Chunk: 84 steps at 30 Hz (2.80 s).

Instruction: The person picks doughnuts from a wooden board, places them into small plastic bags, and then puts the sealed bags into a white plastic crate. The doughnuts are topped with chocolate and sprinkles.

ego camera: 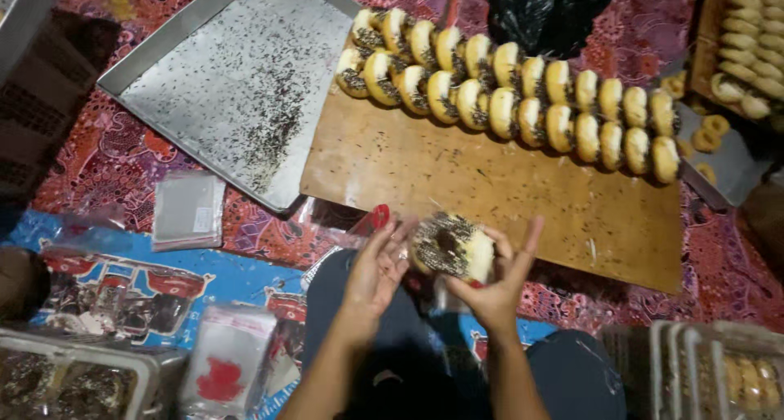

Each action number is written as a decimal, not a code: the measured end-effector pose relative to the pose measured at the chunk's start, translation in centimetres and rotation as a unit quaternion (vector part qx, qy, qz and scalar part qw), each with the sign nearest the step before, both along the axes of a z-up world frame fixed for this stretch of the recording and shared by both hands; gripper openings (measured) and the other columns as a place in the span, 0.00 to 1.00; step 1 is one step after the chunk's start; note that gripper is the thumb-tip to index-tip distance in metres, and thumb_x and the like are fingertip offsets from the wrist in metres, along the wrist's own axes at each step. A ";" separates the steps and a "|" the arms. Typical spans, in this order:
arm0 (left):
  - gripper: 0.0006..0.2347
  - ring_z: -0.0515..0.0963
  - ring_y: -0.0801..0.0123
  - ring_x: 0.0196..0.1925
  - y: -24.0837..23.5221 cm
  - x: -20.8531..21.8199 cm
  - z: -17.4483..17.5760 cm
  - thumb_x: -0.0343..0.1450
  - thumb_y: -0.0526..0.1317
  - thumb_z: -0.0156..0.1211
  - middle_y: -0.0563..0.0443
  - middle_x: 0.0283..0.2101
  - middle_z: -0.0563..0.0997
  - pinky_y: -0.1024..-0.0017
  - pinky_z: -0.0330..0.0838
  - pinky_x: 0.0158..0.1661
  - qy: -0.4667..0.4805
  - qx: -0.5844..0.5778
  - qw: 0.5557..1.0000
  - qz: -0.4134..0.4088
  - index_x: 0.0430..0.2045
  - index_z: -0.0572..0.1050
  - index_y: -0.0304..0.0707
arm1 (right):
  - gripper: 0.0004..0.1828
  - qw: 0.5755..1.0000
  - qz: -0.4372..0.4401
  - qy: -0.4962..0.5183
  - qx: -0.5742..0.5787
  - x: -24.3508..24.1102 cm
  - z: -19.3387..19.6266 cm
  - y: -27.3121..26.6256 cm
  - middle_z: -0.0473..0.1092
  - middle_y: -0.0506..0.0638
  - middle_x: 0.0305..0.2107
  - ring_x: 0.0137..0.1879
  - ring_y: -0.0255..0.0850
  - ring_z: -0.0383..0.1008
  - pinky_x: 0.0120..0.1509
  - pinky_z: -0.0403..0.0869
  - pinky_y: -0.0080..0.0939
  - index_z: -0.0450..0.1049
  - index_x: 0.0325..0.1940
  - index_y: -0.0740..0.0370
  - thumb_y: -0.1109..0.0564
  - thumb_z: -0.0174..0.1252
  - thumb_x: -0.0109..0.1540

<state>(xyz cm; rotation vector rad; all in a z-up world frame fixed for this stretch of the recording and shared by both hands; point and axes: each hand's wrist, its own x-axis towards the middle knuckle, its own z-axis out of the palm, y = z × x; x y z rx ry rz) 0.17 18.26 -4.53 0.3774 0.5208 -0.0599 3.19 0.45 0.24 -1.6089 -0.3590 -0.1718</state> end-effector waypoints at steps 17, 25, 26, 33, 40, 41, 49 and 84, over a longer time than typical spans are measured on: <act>0.14 0.82 0.62 0.47 -15.8 -0.3 7.2 0.71 0.35 0.60 0.48 0.44 0.81 0.63 0.80 0.46 -0.065 0.028 0.997 0.021 0.50 0.71 0.39 | 0.77 0.988 -0.146 -0.037 -0.028 -5.9 3.1 -9.7 0.66 0.64 0.60 0.63 0.51 0.71 0.66 0.74 0.48 0.25 0.82 0.59 0.64 0.76 0.46; 0.13 0.82 0.61 0.44 -19.6 -0.4 3.5 0.75 0.42 0.62 0.44 0.46 0.79 0.66 0.79 0.44 -0.029 -0.003 1.000 0.012 0.49 0.74 0.33 | 0.76 0.964 -0.164 -0.051 -0.204 -5.8 4.2 -11.6 0.66 0.60 0.63 0.75 0.56 0.62 0.75 0.52 0.61 0.27 0.81 0.61 0.60 0.79 0.47; 0.15 0.81 0.56 0.42 -19.6 -0.2 2.5 0.75 0.44 0.62 0.40 0.46 0.79 0.67 0.76 0.39 -0.028 -0.019 0.999 -0.026 0.49 0.75 0.32 | 0.76 0.944 -0.166 -0.093 -0.269 -5.5 4.2 -11.8 0.73 0.60 0.59 0.76 0.58 0.59 0.78 0.42 0.65 0.29 0.81 0.61 0.59 0.81 0.47; 0.33 0.81 0.56 0.56 -17.2 -2.1 -0.9 0.75 0.41 0.58 0.58 0.60 0.72 0.62 0.81 0.48 -0.103 0.147 0.957 -0.229 0.57 0.42 0.99 | 0.14 0.939 -0.064 -0.073 -0.330 -3.7 4.9 -14.7 0.79 0.52 0.50 0.62 0.47 0.74 0.69 0.71 0.49 0.80 0.53 0.50 0.56 0.64 0.63; 0.10 0.82 0.51 0.50 -16.9 -5.0 2.8 0.79 0.39 0.53 0.38 0.46 0.85 0.61 0.78 0.51 -0.249 0.263 0.922 -0.139 0.43 0.80 0.31 | 0.21 0.888 -0.004 -0.174 -0.425 -5.7 8.9 -17.2 0.76 0.56 0.41 0.46 0.48 0.77 0.51 0.73 0.44 0.79 0.54 0.59 0.58 0.64 0.55; 0.10 0.81 0.52 0.48 -16.9 -5.7 3.7 0.80 0.37 0.51 0.38 0.45 0.85 0.59 0.76 0.50 -0.287 0.331 0.885 -0.158 0.41 0.80 0.31 | 0.26 0.841 0.038 -0.276 -0.464 -5.9 9.2 -17.8 0.74 0.58 0.40 0.46 0.53 0.74 0.51 0.71 0.47 0.79 0.55 0.63 0.59 0.65 0.51; 0.10 0.83 0.44 0.32 -12.0 -10.8 10.8 0.76 0.41 0.50 0.38 0.29 0.83 0.54 0.76 0.34 -0.351 0.655 0.598 -0.300 0.39 0.79 0.38 | 0.22 0.778 0.058 -0.306 -0.546 -6.5 9.1 -20.0 0.73 0.56 0.44 0.53 0.54 0.73 0.59 0.69 0.56 0.75 0.50 0.62 0.53 0.62 0.54; 0.26 0.72 0.67 0.67 -8.2 -10.9 4.6 0.66 0.47 0.62 0.54 0.67 0.74 0.63 0.62 0.67 -0.213 0.059 0.928 -0.300 0.60 0.72 0.40 | 0.22 0.923 0.297 0.203 -0.134 -13.3 -2.8 -14.3 0.80 0.57 0.45 0.53 0.46 0.80 0.59 0.78 0.47 0.81 0.53 0.62 0.57 0.70 0.54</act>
